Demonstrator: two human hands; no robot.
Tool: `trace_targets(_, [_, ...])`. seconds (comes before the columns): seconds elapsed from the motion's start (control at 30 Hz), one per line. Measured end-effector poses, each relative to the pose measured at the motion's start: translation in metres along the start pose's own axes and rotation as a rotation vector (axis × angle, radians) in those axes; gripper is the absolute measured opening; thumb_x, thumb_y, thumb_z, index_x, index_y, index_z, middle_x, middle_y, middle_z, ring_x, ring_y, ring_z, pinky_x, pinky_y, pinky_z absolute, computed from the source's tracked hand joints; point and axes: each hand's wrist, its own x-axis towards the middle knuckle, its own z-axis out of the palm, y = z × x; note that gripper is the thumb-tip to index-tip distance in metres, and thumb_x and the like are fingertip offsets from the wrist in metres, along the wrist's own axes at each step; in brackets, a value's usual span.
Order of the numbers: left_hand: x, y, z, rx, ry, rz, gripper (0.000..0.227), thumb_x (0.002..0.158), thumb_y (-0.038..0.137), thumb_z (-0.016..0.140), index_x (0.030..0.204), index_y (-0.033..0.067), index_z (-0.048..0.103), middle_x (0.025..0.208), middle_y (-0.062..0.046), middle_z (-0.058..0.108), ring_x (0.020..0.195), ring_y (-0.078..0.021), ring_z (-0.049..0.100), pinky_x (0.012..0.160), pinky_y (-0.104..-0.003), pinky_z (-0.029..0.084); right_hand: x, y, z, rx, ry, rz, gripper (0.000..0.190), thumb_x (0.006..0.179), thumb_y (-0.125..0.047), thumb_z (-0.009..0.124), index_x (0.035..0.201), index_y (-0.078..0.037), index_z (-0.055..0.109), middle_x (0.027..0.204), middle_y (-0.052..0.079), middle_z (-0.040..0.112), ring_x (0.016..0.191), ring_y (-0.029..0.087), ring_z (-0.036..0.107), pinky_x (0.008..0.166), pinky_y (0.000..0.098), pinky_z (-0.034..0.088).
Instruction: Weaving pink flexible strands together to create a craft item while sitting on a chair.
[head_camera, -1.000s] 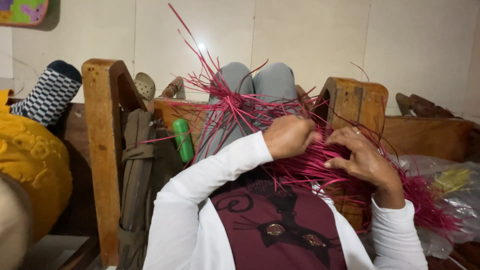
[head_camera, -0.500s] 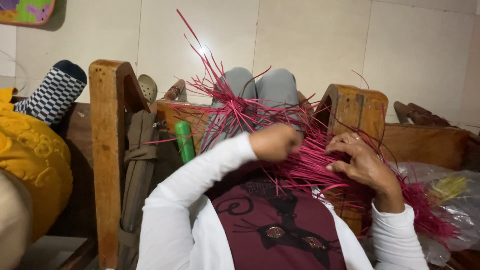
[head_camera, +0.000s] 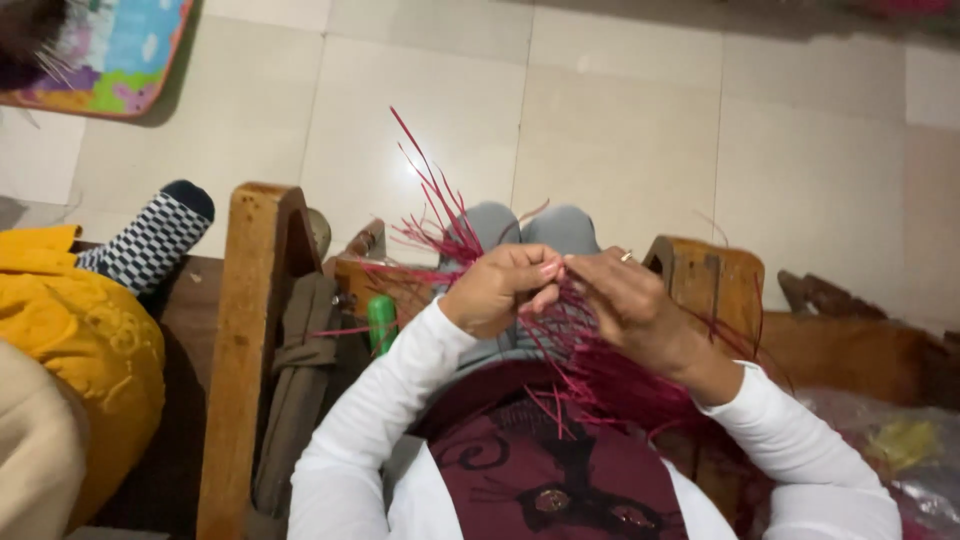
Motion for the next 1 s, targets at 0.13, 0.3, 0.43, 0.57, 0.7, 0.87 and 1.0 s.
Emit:
trace_targets(0.13, [-0.011,0.013,0.003,-0.126,-0.015,0.009,0.013,0.092,0.015,0.058,0.093,0.0021,0.057,0.05,-0.01,0.052,0.039,-0.0093,0.038,0.039,-0.018,0.029,0.009,0.009,0.013,-0.205,0.029,-0.183,0.023,0.088,0.004,0.057,0.109,-0.001,0.067,0.085,0.009,0.063,0.069,0.026,0.062,0.064,0.0351,0.053])
trace_targets(0.3, [0.001,-0.006,-0.012,-0.016,0.11,0.234,0.012,0.094,0.011,0.055,0.102,0.0033,0.058,0.046,-0.008,0.046,0.037,-0.0073,0.028,0.037,-0.018,0.021,0.029,0.044,0.034,-0.386,0.025,-0.199,0.015,0.091,-0.003,0.054,0.099,-0.009,0.065,0.068,0.001,0.05,0.054,0.022,0.055,0.048,0.0316,0.049])
trace_targets(0.43, [-0.013,0.013,-0.004,-0.081,0.181,0.461,0.013,0.091,0.005,0.055,0.099,-0.0047,0.059,0.053,-0.007,0.05,0.037,-0.0063,0.031,0.04,-0.019,0.027,0.054,0.084,0.034,-0.384,0.07,-0.087,0.011,0.092,-0.012,0.052,0.097,-0.009,0.062,0.067,0.005,0.053,0.057,0.027,0.061,0.049,0.0355,0.051])
trace_targets(0.57, [-0.049,0.044,0.001,-0.188,0.142,0.579,0.016,0.092,0.004,0.053,0.103,-0.0053,0.06,0.043,0.0,0.033,0.038,-0.0057,0.021,0.04,-0.02,0.024,0.058,0.142,0.02,-0.619,0.077,0.034,0.013,0.086,-0.008,0.054,0.097,-0.012,0.059,0.075,0.005,0.057,0.066,0.026,0.064,0.058,0.0354,0.053])
trace_targets(0.7, [-0.123,0.074,-0.035,-0.165,0.175,0.709,0.02,0.092,0.006,0.05,0.108,-0.0023,0.058,0.061,-0.002,0.048,0.042,-0.0054,0.024,0.044,-0.021,0.026,0.016,0.232,-0.024,-0.927,0.031,0.064,0.015,0.087,-0.007,0.054,0.096,-0.016,0.063,0.081,0.001,0.061,0.074,0.021,0.068,0.06,0.0303,0.053])
trace_targets(0.87, [-0.157,0.099,-0.063,1.12,0.815,1.319,0.052,0.07,-0.014,0.08,0.051,0.0052,0.035,0.079,-0.022,0.053,0.065,-0.018,0.053,0.052,-0.025,0.045,-0.048,0.347,-0.097,-1.089,-0.055,0.662,0.02,0.078,-0.006,0.058,0.081,-0.014,0.075,0.072,0.012,0.071,0.059,0.034,0.068,0.048,0.0424,0.055])
trace_targets(1.0, [-0.092,0.051,-0.037,0.717,0.615,0.293,0.018,0.084,0.013,0.066,0.098,0.0025,0.071,0.091,-0.011,0.074,0.079,-0.0165,0.071,0.073,-0.023,0.056,-0.052,0.318,-0.056,-0.784,0.105,0.19,0.021,0.084,-0.016,0.081,0.102,-0.006,0.076,0.095,0.011,0.072,0.087,0.029,0.067,0.078,0.0399,0.051])
